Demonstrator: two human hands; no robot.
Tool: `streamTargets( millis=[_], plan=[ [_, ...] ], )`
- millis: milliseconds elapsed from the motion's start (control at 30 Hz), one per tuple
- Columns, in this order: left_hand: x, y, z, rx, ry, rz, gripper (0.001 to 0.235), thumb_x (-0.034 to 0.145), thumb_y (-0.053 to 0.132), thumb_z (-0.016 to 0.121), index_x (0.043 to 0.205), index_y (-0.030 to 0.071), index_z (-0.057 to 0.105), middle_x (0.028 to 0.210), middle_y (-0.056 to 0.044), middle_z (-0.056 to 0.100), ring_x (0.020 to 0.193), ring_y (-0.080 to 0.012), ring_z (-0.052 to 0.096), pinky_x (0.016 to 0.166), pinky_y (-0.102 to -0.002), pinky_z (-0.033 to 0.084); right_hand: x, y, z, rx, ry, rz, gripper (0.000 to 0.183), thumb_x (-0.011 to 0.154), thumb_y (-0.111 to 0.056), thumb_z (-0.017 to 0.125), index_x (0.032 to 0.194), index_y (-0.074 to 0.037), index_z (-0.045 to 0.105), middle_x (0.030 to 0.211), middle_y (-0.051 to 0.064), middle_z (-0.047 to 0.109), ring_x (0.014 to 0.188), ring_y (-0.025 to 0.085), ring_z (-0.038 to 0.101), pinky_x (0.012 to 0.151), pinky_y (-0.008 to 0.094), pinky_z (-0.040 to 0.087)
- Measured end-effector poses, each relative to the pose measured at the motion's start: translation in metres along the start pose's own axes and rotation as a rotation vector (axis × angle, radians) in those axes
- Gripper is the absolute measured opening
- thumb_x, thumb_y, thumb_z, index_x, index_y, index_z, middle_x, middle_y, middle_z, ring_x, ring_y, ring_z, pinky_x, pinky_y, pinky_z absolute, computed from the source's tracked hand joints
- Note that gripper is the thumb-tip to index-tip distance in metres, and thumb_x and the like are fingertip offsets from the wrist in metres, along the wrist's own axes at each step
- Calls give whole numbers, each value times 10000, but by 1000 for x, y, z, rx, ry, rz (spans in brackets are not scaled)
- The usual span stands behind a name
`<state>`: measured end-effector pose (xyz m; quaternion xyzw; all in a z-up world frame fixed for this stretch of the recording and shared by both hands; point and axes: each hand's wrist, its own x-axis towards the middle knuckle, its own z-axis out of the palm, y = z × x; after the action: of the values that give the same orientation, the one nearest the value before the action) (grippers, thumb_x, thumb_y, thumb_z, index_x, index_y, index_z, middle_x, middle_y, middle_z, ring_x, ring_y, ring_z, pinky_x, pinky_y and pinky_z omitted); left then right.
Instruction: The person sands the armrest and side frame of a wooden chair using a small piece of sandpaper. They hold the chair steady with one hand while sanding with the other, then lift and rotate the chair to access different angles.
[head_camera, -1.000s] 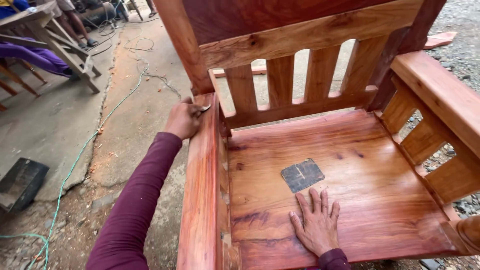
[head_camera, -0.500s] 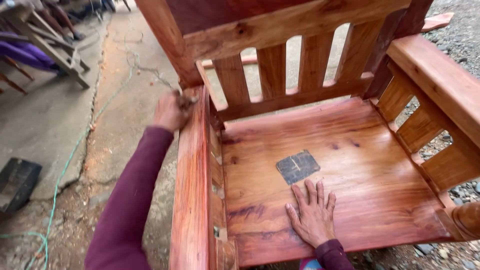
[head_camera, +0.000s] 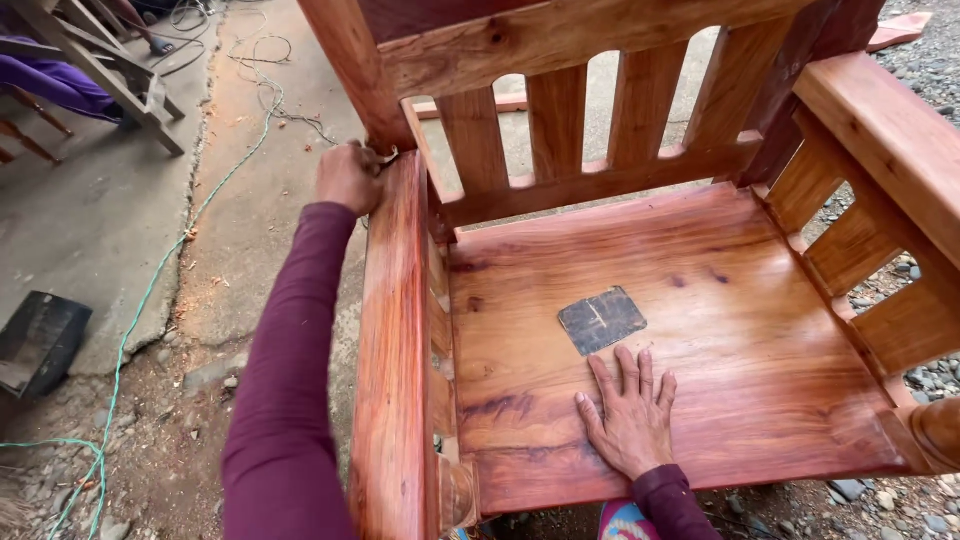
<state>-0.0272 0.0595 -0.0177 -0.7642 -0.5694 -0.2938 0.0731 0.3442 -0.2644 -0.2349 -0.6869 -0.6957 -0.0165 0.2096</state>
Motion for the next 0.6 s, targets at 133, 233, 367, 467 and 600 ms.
streamTargets(
  millis=[133,233,367,467,600],
  plan=[
    [-23,18,-21,9,39,61,129,882,121,759,982,98,837,927,-154,730,764,-312,704,802,-444,571,-1,0,-3,0,10,0,641,889,-551,527,1456,-259,469,1572,134,315,1503,418,173,1143,705,109],
    [-45,29,-43,-26,-43,97,150,883,108,751,1008,90,833,912,-169,712,776,-322,691,767,-452,562,5,-1,1,-18,0,7,660,886,-556,523,1480,-274,470,1568,129,319,1502,417,180,1140,705,114],
    [-33,31,-29,-34,-61,54,146,842,133,799,969,65,823,923,-152,711,789,-293,686,757,-438,565,1,0,3,-41,-13,10,654,892,-564,516,1473,-267,470,1569,130,327,1503,420,196,1148,704,118],
    [-33,32,-23,-58,-63,-21,124,834,80,772,946,51,817,943,-113,714,786,-246,689,767,-415,577,-2,0,2,-45,-14,10,645,898,-571,512,1465,-267,470,1573,127,329,1504,415,202,1150,703,117],
    [-99,91,-97,-155,-180,-11,142,908,113,762,1036,81,815,888,-130,665,726,-245,630,717,-434,545,-3,2,7,-33,7,-2,644,904,-577,506,1470,-272,470,1572,127,328,1502,416,202,1144,706,115]
  ],
)
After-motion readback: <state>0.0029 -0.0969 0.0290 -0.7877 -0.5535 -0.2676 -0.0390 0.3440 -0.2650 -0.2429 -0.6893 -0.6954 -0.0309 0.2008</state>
